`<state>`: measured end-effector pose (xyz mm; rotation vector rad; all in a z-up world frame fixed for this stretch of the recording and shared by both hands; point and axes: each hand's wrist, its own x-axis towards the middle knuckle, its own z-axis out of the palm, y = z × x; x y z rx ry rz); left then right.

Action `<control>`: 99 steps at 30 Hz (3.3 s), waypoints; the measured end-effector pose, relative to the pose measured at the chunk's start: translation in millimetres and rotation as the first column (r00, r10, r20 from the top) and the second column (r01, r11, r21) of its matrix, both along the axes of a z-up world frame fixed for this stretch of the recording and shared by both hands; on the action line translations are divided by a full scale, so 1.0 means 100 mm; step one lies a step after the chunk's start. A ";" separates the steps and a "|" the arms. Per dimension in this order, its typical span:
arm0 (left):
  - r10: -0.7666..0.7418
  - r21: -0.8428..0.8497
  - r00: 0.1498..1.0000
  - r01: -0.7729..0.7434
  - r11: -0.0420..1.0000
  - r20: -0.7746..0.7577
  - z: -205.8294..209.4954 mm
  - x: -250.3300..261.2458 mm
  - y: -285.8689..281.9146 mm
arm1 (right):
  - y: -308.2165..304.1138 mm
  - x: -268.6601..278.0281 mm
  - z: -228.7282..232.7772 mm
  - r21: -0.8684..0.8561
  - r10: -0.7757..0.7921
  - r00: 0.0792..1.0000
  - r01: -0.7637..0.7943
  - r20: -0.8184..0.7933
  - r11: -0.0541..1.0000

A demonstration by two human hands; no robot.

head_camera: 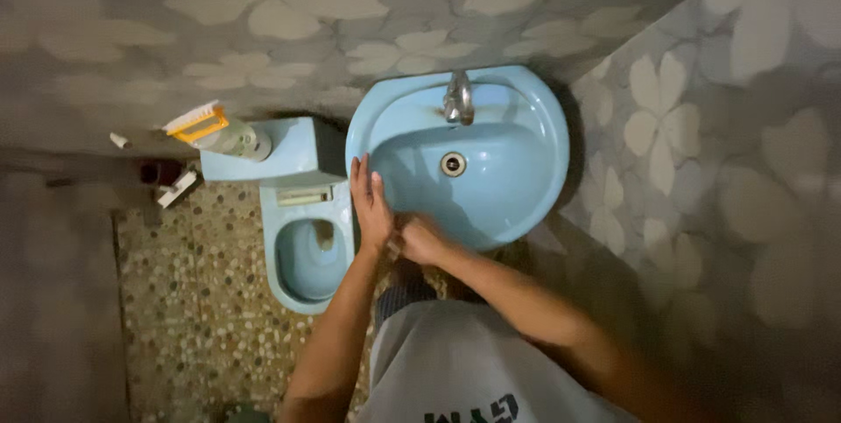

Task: The person washes their hands under running water, then uses a cloth to wipe the faucet and the interior of the sink. They repeatedly rinse the cloth and continue scrubbing the sink basin and faucet area.

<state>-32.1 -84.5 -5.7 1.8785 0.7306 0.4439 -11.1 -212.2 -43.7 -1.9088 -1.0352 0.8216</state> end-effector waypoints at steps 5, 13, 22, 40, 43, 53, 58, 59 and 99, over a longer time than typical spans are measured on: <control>-0.039 -0.036 0.998 0.041 0.998 0.055 0.02 0.14 -0.10 | -1.20 0.38 0.08 0.124 0.088 0.992 -0.098 0.090 0.987; -0.133 -0.001 0.991 0.133 0.991 0.015 0.10 0.33 -0.21 | -2.03 1.47 0.44 -0.266 0.075 0.683 0.180 0.727 0.947; -0.214 -0.042 0.973 0.211 0.977 -0.091 0.05 0.33 -0.29 | -0.76 0.40 -0.46 -0.460 0.016 0.939 0.152 0.342 0.875; -0.334 -0.061 0.940 0.330 0.942 -0.063 -0.24 0.59 -0.72 | -2.35 1.87 0.16 0.034 -0.238 0.704 0.291 0.669 0.956; -0.346 -0.114 0.936 0.337 0.934 -0.070 -0.24 0.58 -0.81 | -2.13 1.92 0.05 0.072 -0.391 0.589 0.490 0.707 0.869; -0.377 -0.206 0.924 0.358 0.911 -0.061 -0.33 0.64 -1.13 | -1.80 1.08 0.33 0.184 -0.717 0.364 0.807 0.594 0.562; -0.355 -0.212 0.934 0.340 0.916 -0.032 -0.40 0.71 -1.08 | -1.70 1.53 0.38 0.103 -0.615 0.406 0.774 0.676 0.624; -0.353 -0.220 0.935 0.336 0.916 -0.043 -0.40 0.74 -1.07 | -1.69 1.65 0.37 0.083 -0.578 0.424 0.753 0.697 0.653; -0.336 -0.447 0.932 0.244 0.861 -0.137 -0.43 0.80 -0.33 | -0.39 2.56 0.21 0.080 -0.464 0.667 0.522 0.583 0.849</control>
